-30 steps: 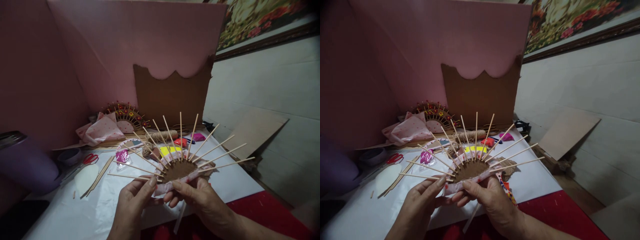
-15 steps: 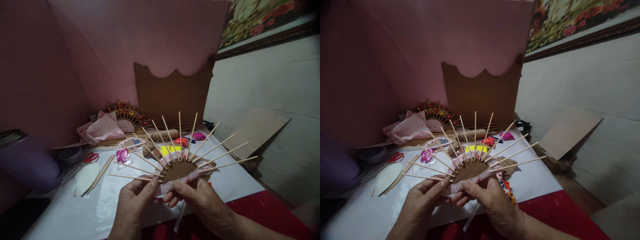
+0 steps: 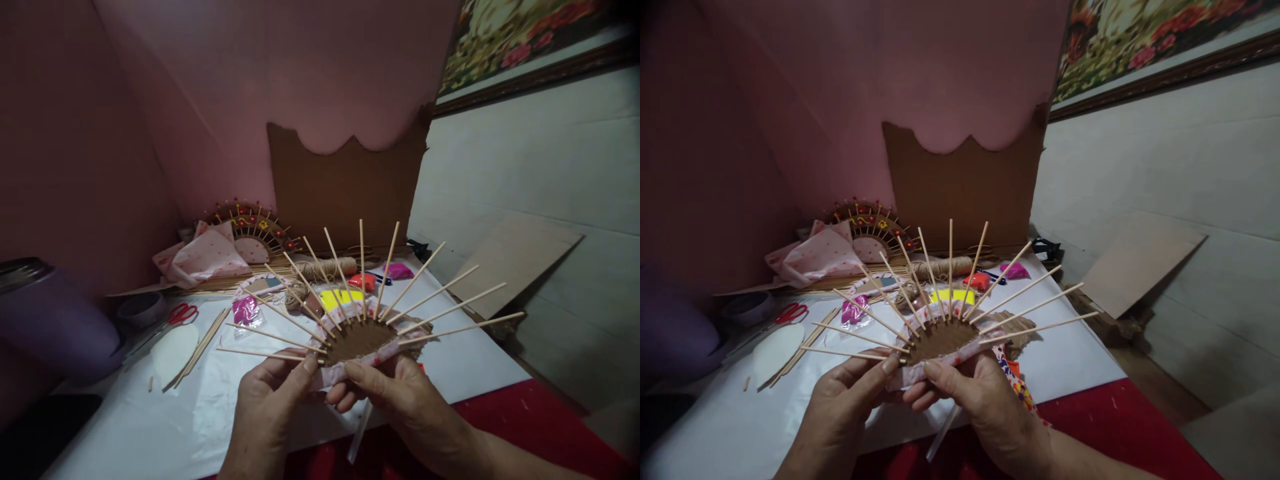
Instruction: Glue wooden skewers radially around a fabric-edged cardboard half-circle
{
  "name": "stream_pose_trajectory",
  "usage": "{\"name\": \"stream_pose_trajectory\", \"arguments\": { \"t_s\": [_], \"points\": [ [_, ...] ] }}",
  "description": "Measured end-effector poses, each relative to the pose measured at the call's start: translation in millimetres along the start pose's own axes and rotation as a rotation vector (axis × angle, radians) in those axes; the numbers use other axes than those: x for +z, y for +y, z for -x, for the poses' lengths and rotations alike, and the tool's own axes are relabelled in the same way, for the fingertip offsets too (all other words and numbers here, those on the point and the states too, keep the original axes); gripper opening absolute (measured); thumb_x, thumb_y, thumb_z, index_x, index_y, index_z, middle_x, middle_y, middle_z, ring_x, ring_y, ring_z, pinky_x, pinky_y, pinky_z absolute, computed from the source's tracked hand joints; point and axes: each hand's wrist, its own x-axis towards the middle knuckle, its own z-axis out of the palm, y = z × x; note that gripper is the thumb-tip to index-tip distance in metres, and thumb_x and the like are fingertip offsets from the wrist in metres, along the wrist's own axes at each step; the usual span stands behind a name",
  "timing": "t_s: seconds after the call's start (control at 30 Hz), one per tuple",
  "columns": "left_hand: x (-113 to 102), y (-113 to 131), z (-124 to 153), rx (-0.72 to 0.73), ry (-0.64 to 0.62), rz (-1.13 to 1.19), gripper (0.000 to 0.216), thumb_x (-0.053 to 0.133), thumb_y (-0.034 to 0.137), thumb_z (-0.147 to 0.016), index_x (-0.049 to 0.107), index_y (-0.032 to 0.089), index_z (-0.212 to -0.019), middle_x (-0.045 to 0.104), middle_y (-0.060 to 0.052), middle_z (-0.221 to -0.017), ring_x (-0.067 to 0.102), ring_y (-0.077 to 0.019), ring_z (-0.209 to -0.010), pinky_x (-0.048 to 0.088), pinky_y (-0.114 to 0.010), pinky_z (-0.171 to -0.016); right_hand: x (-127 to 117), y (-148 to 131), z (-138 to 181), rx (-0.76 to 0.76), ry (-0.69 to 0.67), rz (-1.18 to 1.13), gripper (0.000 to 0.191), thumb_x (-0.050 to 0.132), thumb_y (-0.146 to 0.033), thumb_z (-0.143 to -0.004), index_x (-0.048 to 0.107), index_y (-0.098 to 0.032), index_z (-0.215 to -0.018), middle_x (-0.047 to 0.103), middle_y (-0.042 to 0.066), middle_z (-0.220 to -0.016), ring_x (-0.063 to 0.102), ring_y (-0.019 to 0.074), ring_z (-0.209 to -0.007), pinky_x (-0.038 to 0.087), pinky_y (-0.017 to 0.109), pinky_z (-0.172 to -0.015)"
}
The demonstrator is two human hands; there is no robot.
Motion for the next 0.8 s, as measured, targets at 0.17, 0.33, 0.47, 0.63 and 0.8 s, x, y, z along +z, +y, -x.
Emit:
{"name": "stream_pose_trajectory", "arguments": {
  "t_s": [0.17,0.33,0.47,0.63,0.8],
  "points": [
    [-1.1,0.2,2.0,0.011,0.000,-0.047,0.019,0.074,0.031,-0.059,0.069,0.012,-0.061,0.066,-0.003,-0.055,0.054,-0.0120,-0.050,0.042,-0.021,-0.051,0.7,0.8,0.1,0.012,0.020,0.025,0.025,0.055,-0.029,-0.085,0.072,-0.013,-0.075,0.071,0.006,-0.071,0.065,0.0135,-0.065,0.050,0.024,-0.066],
    [0.7,0.1,2.8,0.044,0.003,-0.017,0.023,0.076,0.033,-0.055,0.069,0.011,-0.059,0.064,-0.004,-0.054,0.053,-0.0127,-0.049,0.042,-0.023,-0.049,1.9,1.1,-0.7,0.038,0.029,0.029,0.024,0.056,-0.030,-0.084,0.072,-0.013,-0.076,0.071,0.007,-0.072,0.064,0.0141,-0.066,0.050,0.025,-0.066],
    [1.4,-1.3,2.0,0.068,0.025,-0.010,0.025,0.076,0.034,-0.054,0.068,0.011,-0.058,0.062,-0.003,-0.052,0.051,-0.0115,-0.047,0.041,-0.021,-0.048,1.8,1.7,-2.2,0.043,0.028,0.002,0.023,0.057,-0.029,-0.083,0.072,-0.014,-0.074,0.071,0.006,-0.070,0.064,0.0131,-0.065,0.050,0.023,-0.065],
    [0.2,-1.9,1.4,0.084,0.033,0.007,0.026,0.077,0.035,-0.053,0.068,0.011,-0.056,0.059,-0.001,-0.048,0.050,-0.0107,-0.046,0.041,-0.020,-0.046,2.8,-0.1,-2.4,0.041,0.012,-0.037,0.023,0.059,-0.030,-0.082,0.072,-0.013,-0.075,0.071,0.007,-0.069,0.064,0.0135,-0.063,0.050,0.023,-0.063],
    [1.5,-0.6,1.0,0.077,0.037,0.034,0.027,0.078,0.036,-0.050,0.068,0.011,-0.057,0.064,-0.004,-0.055,0.055,-0.0148,-0.050,0.046,-0.024,-0.047,5.7,-2.4,-3.0,0.039,0.023,-0.044,0.025,0.060,-0.032,-0.081,0.072,-0.011,-0.073,0.071,0.008,-0.068,0.065,0.0138,-0.062,0.050,0.024,-0.063]
  ]
}}
